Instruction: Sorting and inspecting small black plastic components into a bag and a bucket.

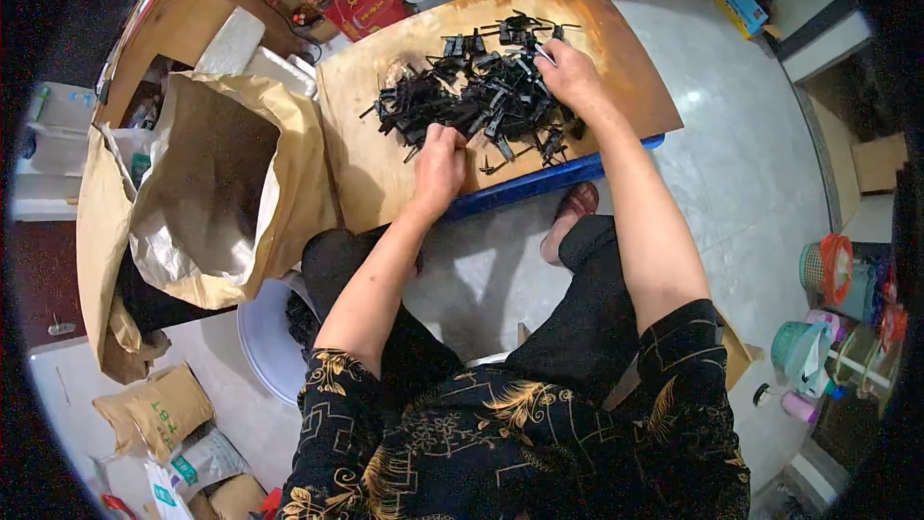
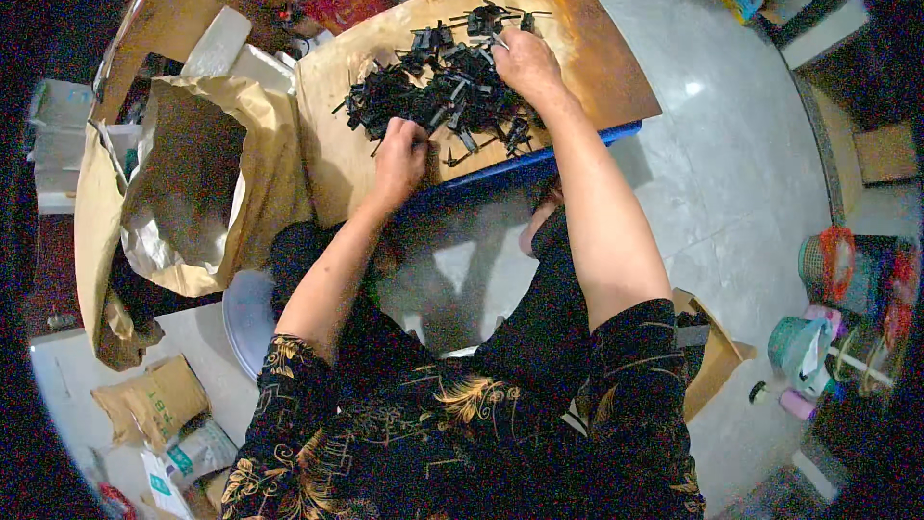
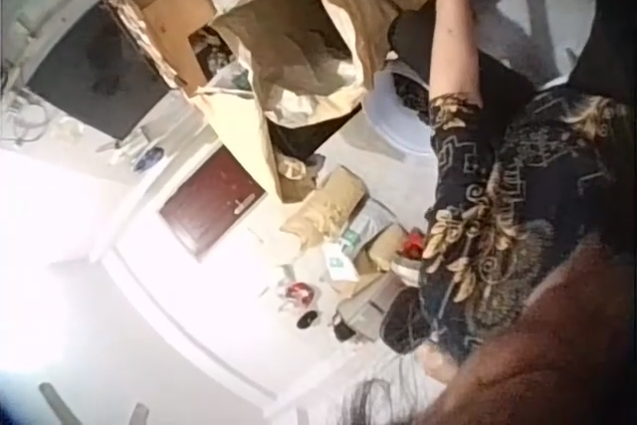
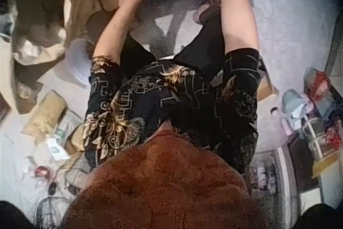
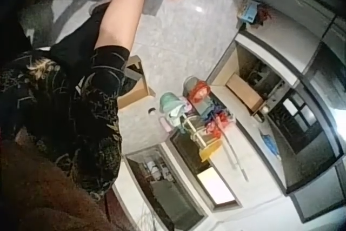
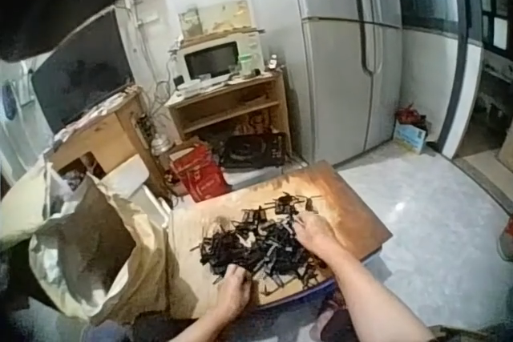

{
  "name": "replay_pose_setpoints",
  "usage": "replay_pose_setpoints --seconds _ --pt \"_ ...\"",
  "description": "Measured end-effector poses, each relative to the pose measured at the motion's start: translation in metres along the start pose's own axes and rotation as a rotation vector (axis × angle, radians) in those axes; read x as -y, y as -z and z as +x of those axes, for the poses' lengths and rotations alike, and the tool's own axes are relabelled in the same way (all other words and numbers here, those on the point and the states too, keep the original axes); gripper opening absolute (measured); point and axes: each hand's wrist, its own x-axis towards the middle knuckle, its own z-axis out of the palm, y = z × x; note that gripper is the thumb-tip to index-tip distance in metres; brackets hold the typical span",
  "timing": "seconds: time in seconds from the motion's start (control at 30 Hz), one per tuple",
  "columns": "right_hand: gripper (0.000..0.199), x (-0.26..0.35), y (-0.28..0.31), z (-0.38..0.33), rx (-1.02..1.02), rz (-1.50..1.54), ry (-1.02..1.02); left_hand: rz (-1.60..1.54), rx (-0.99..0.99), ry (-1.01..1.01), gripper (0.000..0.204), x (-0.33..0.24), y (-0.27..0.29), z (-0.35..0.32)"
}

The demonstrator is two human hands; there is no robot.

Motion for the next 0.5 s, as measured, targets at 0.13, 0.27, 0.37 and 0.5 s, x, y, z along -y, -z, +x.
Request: replay_pose_setpoints --seconds 0.13,0.27,0.37,0.5 --pt "0.025 0.017 -0.004 -0.003 -0.034 0.07 0.071 -0.448 -0.086 0.301 0.012 0.006 0.007 0.006" --pt "0.025 0.039 -0.014 -0.012 0.04 0.185 0.19 -0.992 -0.013 0.664 0.013 0.02 0.02 0.013" --pt "0.024 0.056 -0.02 -0.021 0.092 0.195 0.228 -1.091 -0.061 0.761 0.017 0.025 0.026 0.013" --pt "0.024 0.073 -0.03 -0.027 0.073 0.183 0.262 -1.265 -0.165 0.833 0.018 0.023 0.043 0.01"
